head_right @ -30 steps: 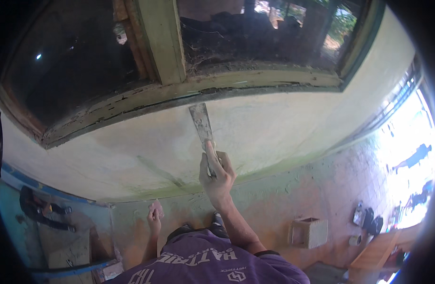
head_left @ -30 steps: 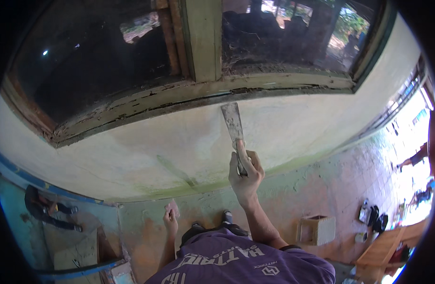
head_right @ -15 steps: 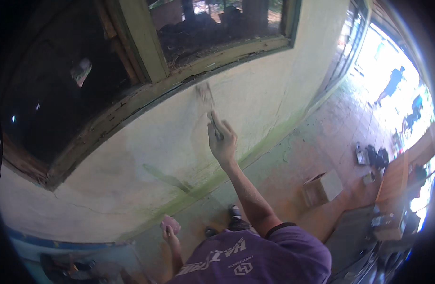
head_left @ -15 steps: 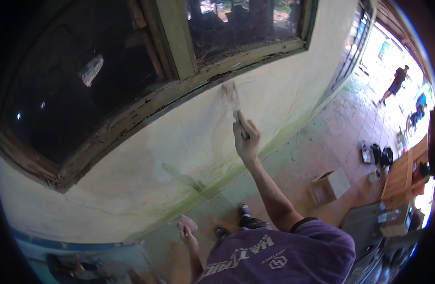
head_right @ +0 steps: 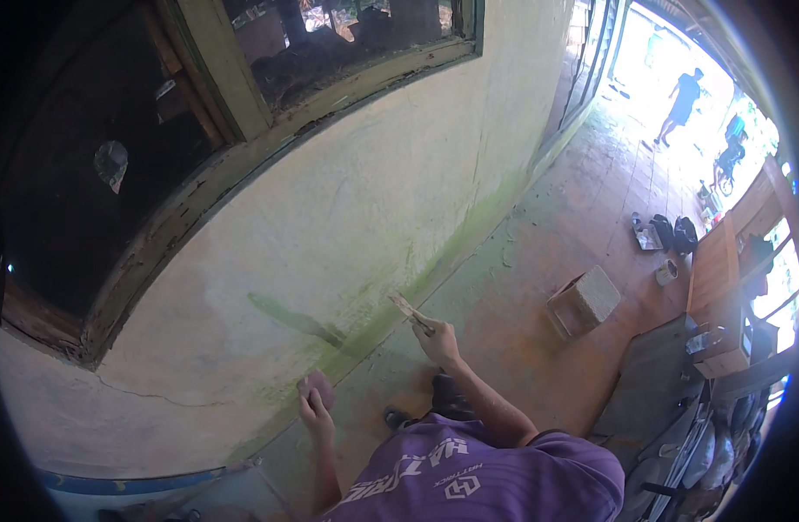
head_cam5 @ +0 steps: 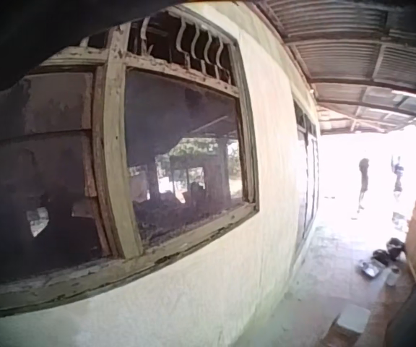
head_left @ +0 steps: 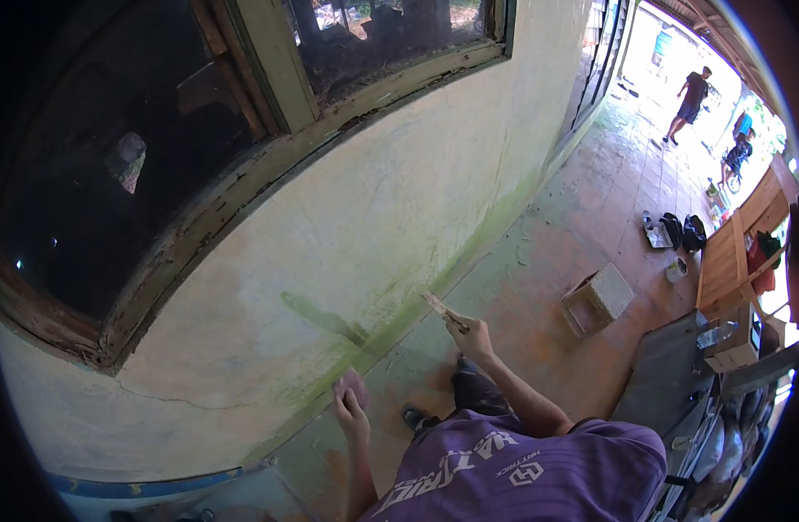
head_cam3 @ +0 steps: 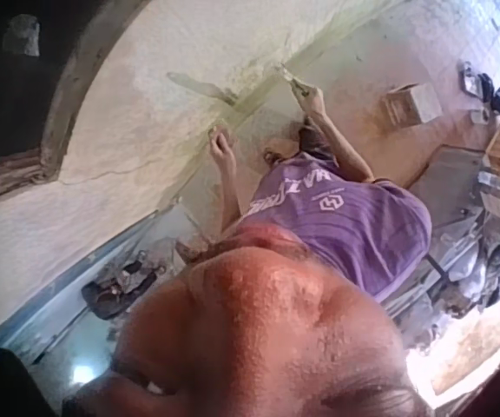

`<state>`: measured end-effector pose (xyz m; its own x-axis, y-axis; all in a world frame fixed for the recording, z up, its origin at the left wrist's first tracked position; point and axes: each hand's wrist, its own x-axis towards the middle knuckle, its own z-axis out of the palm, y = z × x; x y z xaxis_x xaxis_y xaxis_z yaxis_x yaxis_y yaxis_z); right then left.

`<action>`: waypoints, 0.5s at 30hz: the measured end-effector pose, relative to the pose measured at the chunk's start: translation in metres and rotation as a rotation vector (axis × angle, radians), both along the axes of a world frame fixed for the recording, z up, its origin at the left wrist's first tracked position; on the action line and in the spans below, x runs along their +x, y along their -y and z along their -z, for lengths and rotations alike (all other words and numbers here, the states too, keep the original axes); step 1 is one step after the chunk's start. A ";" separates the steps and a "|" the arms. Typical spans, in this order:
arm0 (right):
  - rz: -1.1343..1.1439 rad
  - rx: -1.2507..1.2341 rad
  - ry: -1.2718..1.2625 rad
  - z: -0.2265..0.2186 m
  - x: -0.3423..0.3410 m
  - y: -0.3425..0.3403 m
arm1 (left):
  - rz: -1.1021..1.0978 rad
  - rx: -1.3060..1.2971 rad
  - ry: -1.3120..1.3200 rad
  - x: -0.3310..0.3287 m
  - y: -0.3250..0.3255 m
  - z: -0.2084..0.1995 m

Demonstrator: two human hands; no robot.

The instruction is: The person scrapes and sands a wall using a scraper and sandpaper to prepare it for painting.

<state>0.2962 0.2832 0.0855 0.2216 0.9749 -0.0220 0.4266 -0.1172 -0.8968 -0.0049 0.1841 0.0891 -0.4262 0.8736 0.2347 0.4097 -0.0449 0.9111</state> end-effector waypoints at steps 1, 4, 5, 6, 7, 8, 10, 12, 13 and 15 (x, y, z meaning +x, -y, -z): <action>-0.009 -0.004 0.005 0.008 0.012 0.010 | 0.047 0.092 -0.273 0.002 -0.008 -0.003; 0.050 -0.014 -0.035 0.016 0.047 0.022 | 0.086 0.082 -0.319 0.023 -0.032 -0.042; 0.089 -0.009 -0.054 0.017 0.058 0.021 | 0.059 0.084 -0.318 0.030 -0.039 -0.050; 0.130 -0.009 -0.072 0.018 0.069 0.020 | 0.022 0.123 -0.342 0.038 -0.047 -0.055; 0.105 -0.007 -0.069 0.018 0.080 0.017 | -0.017 0.161 -0.365 0.049 -0.055 -0.061; 0.115 -0.019 -0.068 0.017 0.094 0.012 | -0.048 0.159 -0.361 0.065 -0.063 -0.068; 0.083 -0.027 -0.056 0.023 0.125 0.001 | 0.086 0.175 -0.252 0.099 -0.077 -0.082; 0.096 0.005 -0.020 0.032 0.157 -0.019 | 0.181 0.217 -0.429 0.127 -0.101 -0.073; 0.052 0.013 -0.012 0.032 0.175 -0.039 | 0.307 0.246 -0.612 0.141 -0.115 -0.069; 0.124 0.106 -0.036 0.036 0.211 -0.054 | 0.255 0.289 -0.781 0.166 -0.150 -0.112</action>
